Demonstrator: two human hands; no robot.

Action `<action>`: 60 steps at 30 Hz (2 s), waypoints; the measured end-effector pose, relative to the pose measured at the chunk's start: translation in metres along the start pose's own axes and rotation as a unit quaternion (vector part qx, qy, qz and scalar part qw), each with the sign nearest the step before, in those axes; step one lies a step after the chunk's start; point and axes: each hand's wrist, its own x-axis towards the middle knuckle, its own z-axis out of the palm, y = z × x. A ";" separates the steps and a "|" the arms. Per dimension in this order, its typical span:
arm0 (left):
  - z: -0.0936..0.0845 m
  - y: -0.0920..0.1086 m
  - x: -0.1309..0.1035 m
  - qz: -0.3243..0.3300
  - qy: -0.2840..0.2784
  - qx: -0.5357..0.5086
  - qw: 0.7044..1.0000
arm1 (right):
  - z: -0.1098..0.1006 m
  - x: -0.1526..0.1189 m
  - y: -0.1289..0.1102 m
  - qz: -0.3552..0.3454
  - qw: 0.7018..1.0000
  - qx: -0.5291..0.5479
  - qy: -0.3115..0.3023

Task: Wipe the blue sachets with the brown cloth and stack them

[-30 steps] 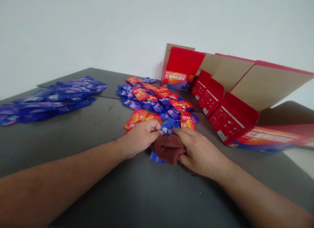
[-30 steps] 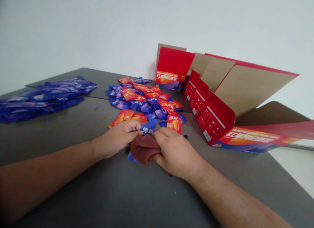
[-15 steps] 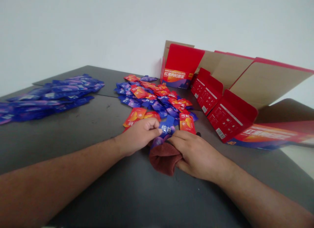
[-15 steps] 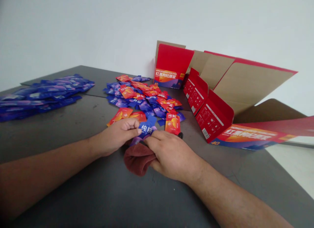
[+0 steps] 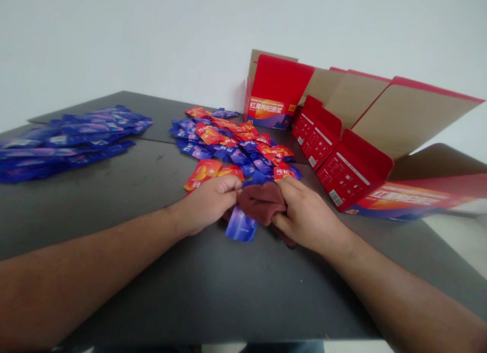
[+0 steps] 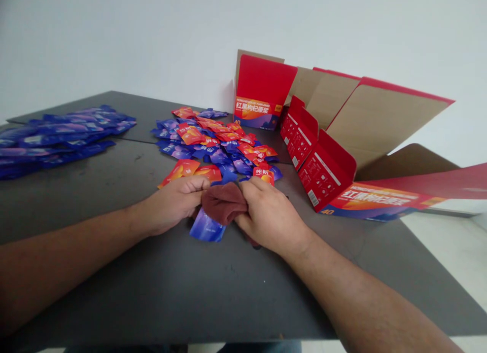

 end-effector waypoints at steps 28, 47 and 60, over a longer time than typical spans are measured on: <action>0.001 0.007 0.000 0.038 0.010 0.064 0.997 | 0.002 0.000 -0.001 -0.056 0.997 0.039 -0.038; 0.001 0.005 0.000 0.006 0.008 0.045 0.999 | 0.004 0.001 0.003 0.023 0.999 0.023 0.007; 0.001 0.006 -0.002 0.015 0.006 0.059 0.998 | 0.004 0.001 0.002 -0.009 0.999 0.036 -0.004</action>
